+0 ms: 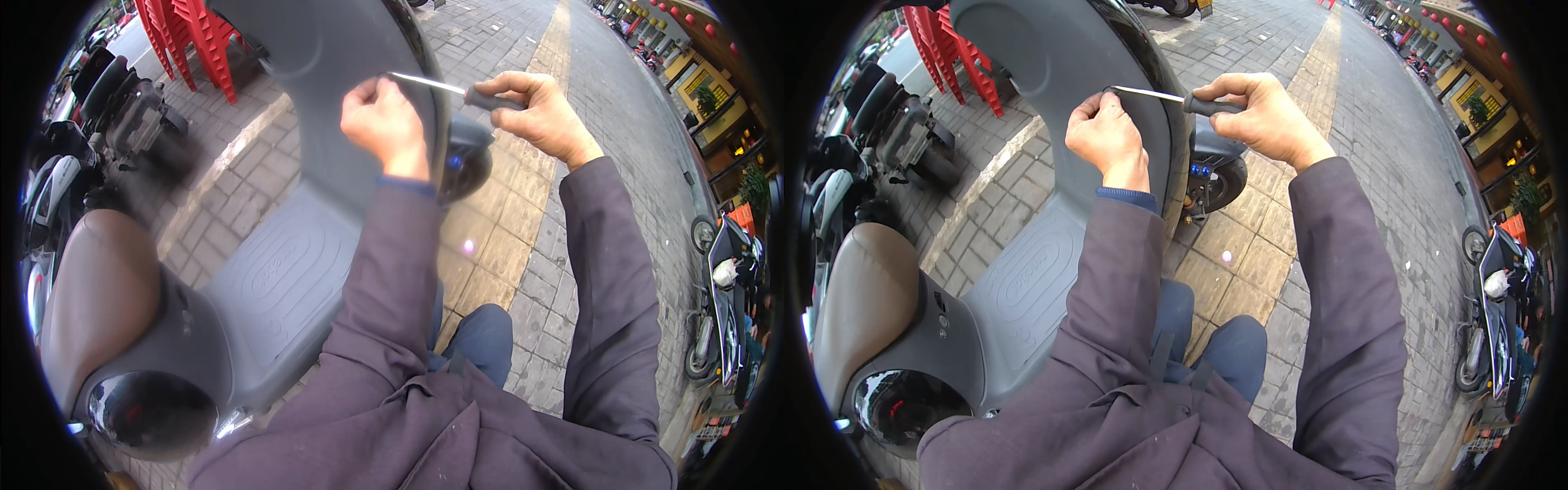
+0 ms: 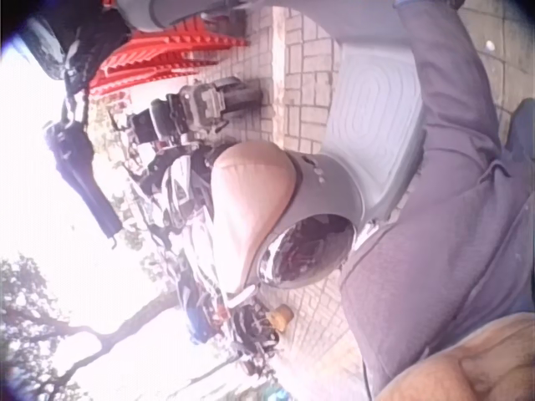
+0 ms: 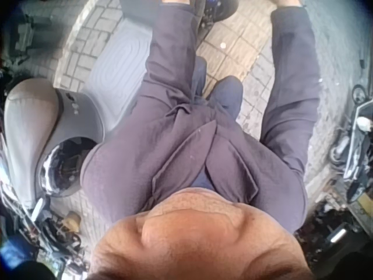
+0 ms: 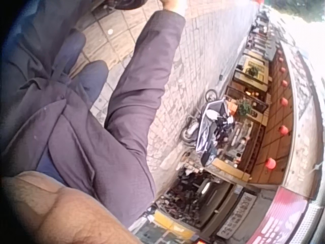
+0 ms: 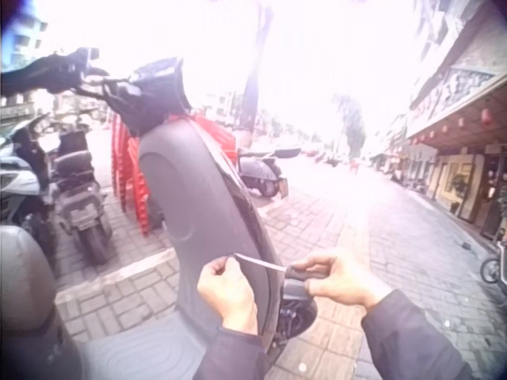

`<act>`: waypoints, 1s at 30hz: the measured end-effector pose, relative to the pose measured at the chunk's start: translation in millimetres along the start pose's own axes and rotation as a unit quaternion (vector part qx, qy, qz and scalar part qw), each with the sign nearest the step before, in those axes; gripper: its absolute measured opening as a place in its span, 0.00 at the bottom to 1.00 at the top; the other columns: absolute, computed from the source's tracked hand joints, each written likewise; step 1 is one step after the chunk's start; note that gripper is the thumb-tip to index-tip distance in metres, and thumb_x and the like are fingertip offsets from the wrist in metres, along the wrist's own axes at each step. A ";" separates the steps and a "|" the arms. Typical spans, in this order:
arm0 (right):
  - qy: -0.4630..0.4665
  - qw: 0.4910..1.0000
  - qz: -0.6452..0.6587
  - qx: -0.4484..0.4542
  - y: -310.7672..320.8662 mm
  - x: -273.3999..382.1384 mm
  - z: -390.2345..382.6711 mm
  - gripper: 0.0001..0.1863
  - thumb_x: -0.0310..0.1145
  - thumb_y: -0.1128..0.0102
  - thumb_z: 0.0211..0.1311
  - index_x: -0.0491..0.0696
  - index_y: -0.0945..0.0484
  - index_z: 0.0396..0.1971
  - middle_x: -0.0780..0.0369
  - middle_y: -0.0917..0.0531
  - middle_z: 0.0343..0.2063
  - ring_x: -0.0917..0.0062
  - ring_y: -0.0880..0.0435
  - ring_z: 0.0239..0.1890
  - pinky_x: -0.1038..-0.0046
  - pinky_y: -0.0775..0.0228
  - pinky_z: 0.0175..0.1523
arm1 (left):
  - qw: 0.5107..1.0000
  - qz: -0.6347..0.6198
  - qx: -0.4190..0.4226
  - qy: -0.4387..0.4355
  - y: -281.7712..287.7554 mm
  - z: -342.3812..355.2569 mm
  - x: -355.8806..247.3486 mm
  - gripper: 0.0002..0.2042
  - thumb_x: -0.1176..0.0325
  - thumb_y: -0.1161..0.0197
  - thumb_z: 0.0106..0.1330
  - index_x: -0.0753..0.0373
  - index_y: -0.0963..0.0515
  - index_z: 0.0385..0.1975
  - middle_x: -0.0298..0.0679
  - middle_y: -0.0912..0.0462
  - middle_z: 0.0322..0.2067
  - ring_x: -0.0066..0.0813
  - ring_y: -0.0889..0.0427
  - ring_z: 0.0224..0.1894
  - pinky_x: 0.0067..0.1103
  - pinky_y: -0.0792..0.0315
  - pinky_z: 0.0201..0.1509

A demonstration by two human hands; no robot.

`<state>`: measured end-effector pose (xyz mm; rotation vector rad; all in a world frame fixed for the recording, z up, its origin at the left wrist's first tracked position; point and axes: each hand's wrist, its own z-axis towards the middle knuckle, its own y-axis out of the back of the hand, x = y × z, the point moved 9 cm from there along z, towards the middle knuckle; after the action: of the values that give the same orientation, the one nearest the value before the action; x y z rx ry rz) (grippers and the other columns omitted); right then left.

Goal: The person removes a plastic cover from the rear of a scooter, then uses a screwdriver to tighten screws on the scooter's body. The person works on the scooter while standing on a sidewalk.

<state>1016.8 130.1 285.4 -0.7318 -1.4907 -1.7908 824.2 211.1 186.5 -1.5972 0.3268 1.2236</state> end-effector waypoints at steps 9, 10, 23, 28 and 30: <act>0.053 0.999 -0.004 -0.008 -2.1 0.4 -2.4 0.21 0.23 0.40 0.53 0.42 0.16 0.49 0.61 0.13 0.34 0.86 0.21 0.33 0.81 0.29 0.40 | 0.989 0.133 -0.013 -0.056 -0.9 5.2 -10.6 0.07 0.76 0.36 0.54 0.74 0.21 0.29 0.41 0.19 0.24 0.27 0.20 0.26 0.23 0.24 0.35; 0.060 0.998 -0.001 -0.011 -3.0 1.1 -3.9 0.21 0.23 0.40 0.53 0.42 0.16 0.49 0.61 0.13 0.34 0.86 0.21 0.34 0.81 0.29 0.40 | 0.987 0.146 -0.012 -0.062 -1.2 4.5 -12.2 0.07 0.75 0.36 0.55 0.74 0.21 0.29 0.41 0.19 0.23 0.28 0.20 0.26 0.24 0.24 0.35; 0.049 0.998 0.038 -0.008 -9.3 0.7 -12.2 0.22 0.21 0.40 0.53 0.41 0.18 0.51 0.58 0.13 0.38 0.84 0.18 0.38 0.79 0.24 0.45 | 0.979 0.177 0.014 -0.101 -1.8 6.5 -17.1 0.07 0.74 0.37 0.56 0.72 0.21 0.30 0.41 0.19 0.22 0.29 0.19 0.26 0.24 0.24 0.37; 0.036 0.998 0.044 -0.008 -8.9 -1.3 -12.2 0.21 0.21 0.40 0.54 0.41 0.18 0.50 0.58 0.13 0.39 0.83 0.18 0.40 0.79 0.24 0.46 | 0.976 0.185 0.029 -0.108 -0.6 6.5 -18.7 0.08 0.73 0.37 0.57 0.72 0.21 0.30 0.41 0.18 0.22 0.29 0.19 0.26 0.25 0.24 0.38; 0.041 0.997 0.059 -0.002 -10.1 -1.4 -12.7 0.21 0.21 0.41 0.54 0.41 0.18 0.50 0.58 0.13 0.39 0.83 0.18 0.40 0.78 0.24 0.47 | 0.977 0.183 0.032 -0.108 0.3 7.8 -19.3 0.08 0.72 0.37 0.57 0.72 0.21 0.31 0.41 0.18 0.22 0.29 0.19 0.26 0.25 0.24 0.38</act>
<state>1009.8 118.9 275.9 -0.7248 -1.3638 -1.7142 811.4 210.7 202.9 -1.3690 0.5304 1.6367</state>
